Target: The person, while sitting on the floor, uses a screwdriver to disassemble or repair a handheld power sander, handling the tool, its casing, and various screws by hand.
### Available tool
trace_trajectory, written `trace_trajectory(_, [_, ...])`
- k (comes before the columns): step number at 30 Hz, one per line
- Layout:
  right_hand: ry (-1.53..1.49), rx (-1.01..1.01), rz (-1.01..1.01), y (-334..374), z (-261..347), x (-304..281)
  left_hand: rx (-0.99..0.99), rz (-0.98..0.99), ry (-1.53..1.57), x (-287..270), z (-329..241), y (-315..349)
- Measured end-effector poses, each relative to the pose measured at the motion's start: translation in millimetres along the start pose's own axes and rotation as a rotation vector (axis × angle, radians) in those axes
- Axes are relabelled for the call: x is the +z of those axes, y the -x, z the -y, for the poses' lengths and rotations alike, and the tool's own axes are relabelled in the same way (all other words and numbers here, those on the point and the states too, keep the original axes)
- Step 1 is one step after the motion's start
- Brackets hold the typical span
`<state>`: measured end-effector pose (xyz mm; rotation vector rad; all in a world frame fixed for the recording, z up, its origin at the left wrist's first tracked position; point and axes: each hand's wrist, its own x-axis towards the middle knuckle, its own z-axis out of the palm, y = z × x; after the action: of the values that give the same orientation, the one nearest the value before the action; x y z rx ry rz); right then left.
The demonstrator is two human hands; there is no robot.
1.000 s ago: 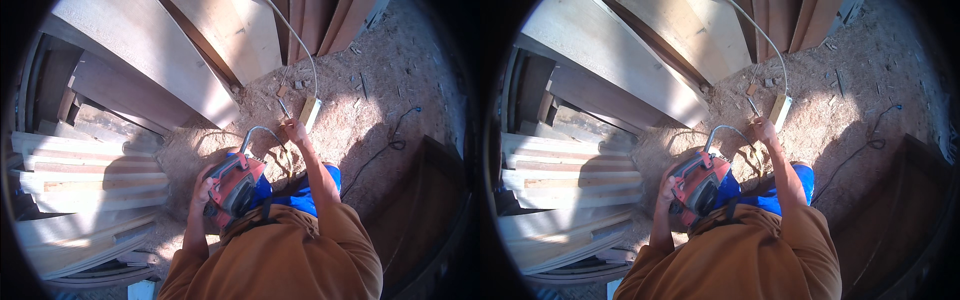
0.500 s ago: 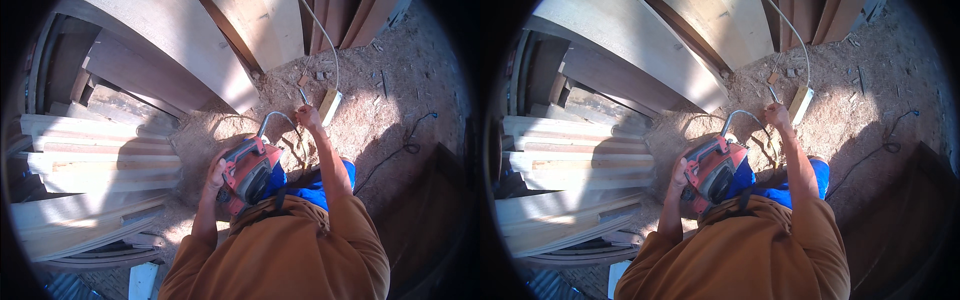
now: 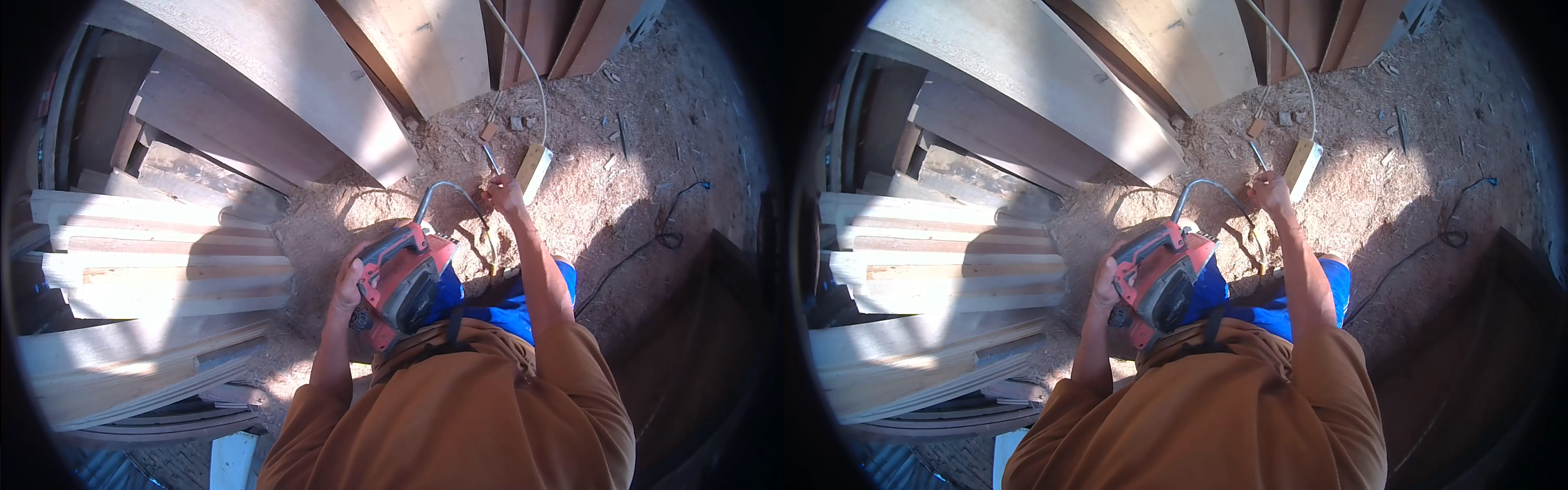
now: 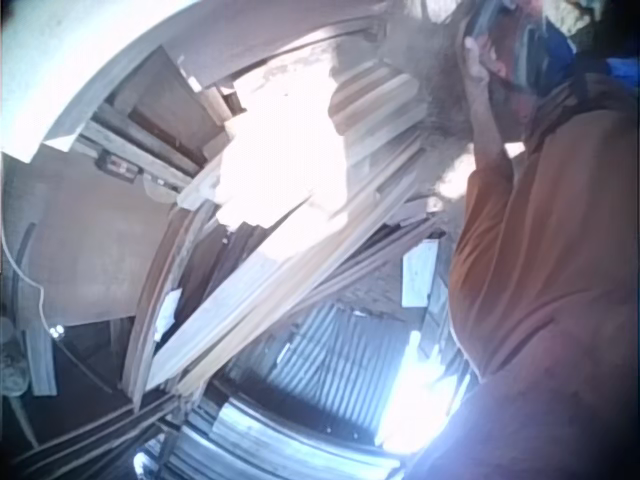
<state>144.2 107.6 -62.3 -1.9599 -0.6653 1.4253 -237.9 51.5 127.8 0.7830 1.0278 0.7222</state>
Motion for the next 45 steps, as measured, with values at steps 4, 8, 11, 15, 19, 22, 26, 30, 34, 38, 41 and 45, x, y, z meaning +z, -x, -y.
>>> trace_trajectory(4, [-0.010,-0.045,-0.027,-9.3,-13.3,-0.4,0.002,0.008,0.020,-4.8,3.9,-1.6])
trace_trajectory(8, [0.081,-0.112,0.008,-19.2,-26.6,-7.4,0.014,0.037,0.026,-6.5,8.7,-5.2])
trace_trajectory(11, [-0.117,-0.047,0.089,-9.8,-13.5,4.5,0.008,-0.060,0.024,-6.0,8.4,2.6])
trace_trajectory(15, [-0.095,-0.001,0.047,-12.1,-9.3,1.0,0.016,-0.002,0.014,-6.8,8.4,-2.6])
trace_trajectory(19, [-0.006,-0.002,0.019,-8.7,-3.1,3.0,0.008,-0.041,0.000,-0.1,2.9,-0.2])
trace_trajectory(22, [0.034,0.009,0.002,-4.8,5.4,12.6,-0.001,-0.064,-0.017,-3.5,2.9,3.3])
trace_trajectory(26, [0.027,-0.047,-0.060,-15.3,-4.6,10.2,0.010,0.031,-0.048,-3.7,2.9,-5.9])
trace_trajectory(30, [0.086,-0.047,-0.136,-8.2,-0.4,8.5,0.002,-0.026,-0.038,-2.7,6.6,-2.2])
trace_trajectory(34, [0.095,-0.097,-0.140,19.7,-11.1,-17.9,0.011,-0.016,-0.043,-6.3,7.3,-0.7])
trace_trajectory(38, [0.741,-0.100,-0.166,66.4,-40.6,-49.0,-0.003,-0.050,-0.003,-5.2,7.0,2.2])
trace_trajectory(41, [1.009,-0.123,-0.285,79.1,-74.7,-51.2,-0.016,-0.009,-0.023,-4.9,0.4,0.6])
trace_trajectory(45, [1.073,-0.110,-0.220,66.5,-94.4,-60.2,-0.099,0.002,-0.082,2.7,-13.8,-4.9])
